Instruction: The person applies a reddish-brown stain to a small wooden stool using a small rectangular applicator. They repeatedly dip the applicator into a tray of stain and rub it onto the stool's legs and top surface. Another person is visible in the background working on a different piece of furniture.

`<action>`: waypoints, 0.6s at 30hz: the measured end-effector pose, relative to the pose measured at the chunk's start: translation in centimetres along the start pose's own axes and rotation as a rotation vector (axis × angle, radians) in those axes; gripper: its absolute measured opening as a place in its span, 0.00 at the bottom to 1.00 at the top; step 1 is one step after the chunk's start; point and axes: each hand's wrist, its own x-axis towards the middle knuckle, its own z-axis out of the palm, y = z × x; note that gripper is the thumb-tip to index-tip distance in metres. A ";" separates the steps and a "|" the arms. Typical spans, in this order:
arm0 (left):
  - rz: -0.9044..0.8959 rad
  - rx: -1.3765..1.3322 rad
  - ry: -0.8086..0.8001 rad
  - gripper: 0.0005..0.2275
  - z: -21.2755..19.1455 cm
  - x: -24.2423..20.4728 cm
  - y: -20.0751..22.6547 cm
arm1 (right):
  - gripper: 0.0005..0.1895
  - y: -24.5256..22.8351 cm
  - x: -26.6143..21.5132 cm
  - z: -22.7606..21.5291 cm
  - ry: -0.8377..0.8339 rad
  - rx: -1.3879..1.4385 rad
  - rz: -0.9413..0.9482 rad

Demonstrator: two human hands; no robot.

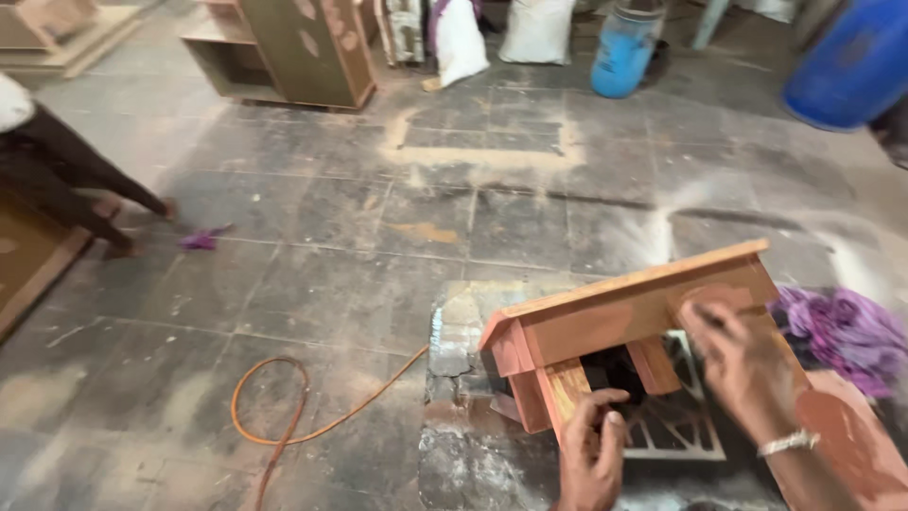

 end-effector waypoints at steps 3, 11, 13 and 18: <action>-0.120 0.084 -0.019 0.10 1.6 0.3 -0.2 | 0.34 -2.0 -1.2 0.0 -0.028 -0.150 -0.178; -0.001 0.073 0.010 0.10 3.1 1.1 -1.8 | 0.13 7.4 5.3 -1.5 -0.235 -0.228 0.186; -0.087 0.084 0.053 0.09 2.9 0.9 -2.2 | 0.12 6.7 6.0 -1.1 -0.267 -0.167 0.250; -0.034 0.049 0.097 0.09 3.0 -0.3 -3.1 | 0.18 -2.0 5.4 -2.9 -0.396 -0.122 0.226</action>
